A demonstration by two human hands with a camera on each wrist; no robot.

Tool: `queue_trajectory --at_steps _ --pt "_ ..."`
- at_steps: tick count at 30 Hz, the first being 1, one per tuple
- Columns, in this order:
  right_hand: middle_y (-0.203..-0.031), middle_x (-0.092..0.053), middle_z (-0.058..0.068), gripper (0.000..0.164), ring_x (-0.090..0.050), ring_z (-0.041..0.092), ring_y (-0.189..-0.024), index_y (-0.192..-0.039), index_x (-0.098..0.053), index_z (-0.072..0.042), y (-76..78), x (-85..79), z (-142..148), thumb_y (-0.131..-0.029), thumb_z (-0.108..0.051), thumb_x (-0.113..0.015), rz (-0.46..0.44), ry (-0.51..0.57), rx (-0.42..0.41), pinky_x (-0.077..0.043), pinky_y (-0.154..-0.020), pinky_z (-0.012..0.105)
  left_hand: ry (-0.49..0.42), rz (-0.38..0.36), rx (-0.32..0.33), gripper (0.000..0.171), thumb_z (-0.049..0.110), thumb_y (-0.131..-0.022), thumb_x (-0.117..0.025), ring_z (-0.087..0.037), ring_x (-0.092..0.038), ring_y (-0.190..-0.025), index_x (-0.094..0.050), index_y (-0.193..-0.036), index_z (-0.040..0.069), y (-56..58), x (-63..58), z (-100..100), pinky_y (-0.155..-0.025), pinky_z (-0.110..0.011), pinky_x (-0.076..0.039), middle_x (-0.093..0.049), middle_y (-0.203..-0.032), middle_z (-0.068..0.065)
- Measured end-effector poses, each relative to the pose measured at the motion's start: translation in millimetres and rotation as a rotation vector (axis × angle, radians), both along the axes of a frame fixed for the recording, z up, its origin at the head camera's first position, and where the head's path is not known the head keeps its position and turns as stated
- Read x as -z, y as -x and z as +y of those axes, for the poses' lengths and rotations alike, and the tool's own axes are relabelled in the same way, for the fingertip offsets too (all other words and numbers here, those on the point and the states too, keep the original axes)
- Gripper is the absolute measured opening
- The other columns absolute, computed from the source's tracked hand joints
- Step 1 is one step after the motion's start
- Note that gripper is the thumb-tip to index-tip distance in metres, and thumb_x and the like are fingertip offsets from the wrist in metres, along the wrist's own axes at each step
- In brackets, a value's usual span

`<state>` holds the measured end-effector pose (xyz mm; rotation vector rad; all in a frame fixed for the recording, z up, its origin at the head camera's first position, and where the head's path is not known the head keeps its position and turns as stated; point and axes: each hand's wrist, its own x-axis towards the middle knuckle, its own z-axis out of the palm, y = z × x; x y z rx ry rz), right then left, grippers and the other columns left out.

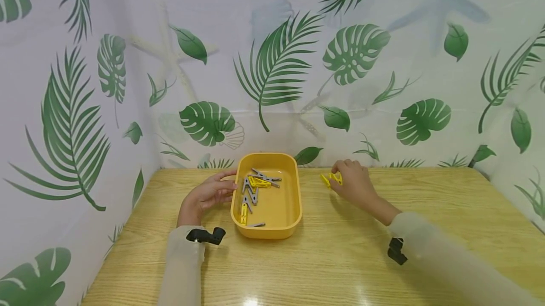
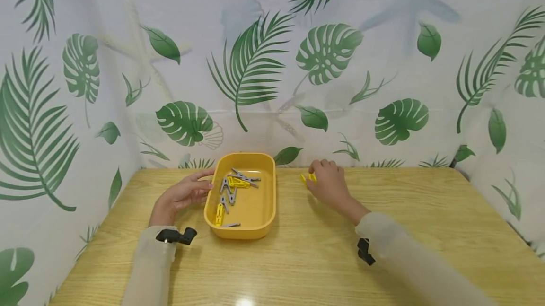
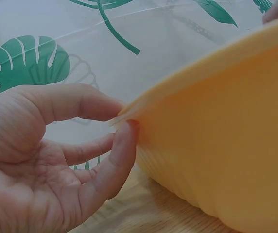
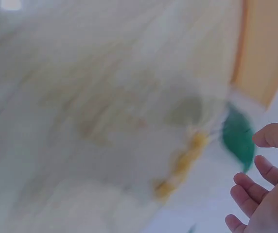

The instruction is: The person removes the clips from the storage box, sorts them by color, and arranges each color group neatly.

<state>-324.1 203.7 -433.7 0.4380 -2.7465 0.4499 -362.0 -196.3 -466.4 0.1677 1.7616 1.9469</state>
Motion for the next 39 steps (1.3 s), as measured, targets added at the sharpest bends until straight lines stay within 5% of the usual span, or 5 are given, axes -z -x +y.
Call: queue_trajectory --at_steps 9,23,39 --pt "-0.102 -0.066 0.012 0.020 -0.059 0.033 -0.097 -0.102 -0.067 -0.005 -15.6 -20.6 -62.8 -0.086 -0.010 -0.079 0.127 0.094 -0.223 -0.048 -0.086 0.054 0.008 0.000 -0.006 0.064 0.003 -0.100 -0.058 -0.013 -0.069 -0.104 -0.032 -0.159 0.007 -0.3 -0.9 0.4 -0.087 -0.032 -0.061 -0.054 -0.147 -0.021" --pt "-0.105 -0.073 0.002 0.018 -0.060 0.022 -0.100 -0.105 -0.073 -0.011 -35.0 -17.8 -140.2 -0.089 -0.017 -0.078 -0.006 -0.019 -0.540 -0.050 -0.090 0.041 -0.014 0.013 0.029 0.066 0.004 -0.100 -0.057 -0.012 -0.070 -0.101 -0.029 -0.160 0.005 0.1 -1.7 -1.7 -0.086 -0.031 -0.061 -0.056 -0.143 -0.021" --pt "-0.112 -0.069 0.001 0.020 -0.058 0.023 -0.111 -0.106 -0.079 -0.020 -33.2 -6.7 -173.6 -0.087 -0.024 -0.081 -0.161 -0.198 -0.609 -0.047 -0.097 0.049 -0.005 0.034 0.040 0.062 0.003 -0.102 -0.053 -0.011 -0.069 -0.104 -0.029 -0.159 0.005 -0.5 -0.2 -1.8 -0.086 -0.031 -0.060 -0.049 -0.150 -0.026"
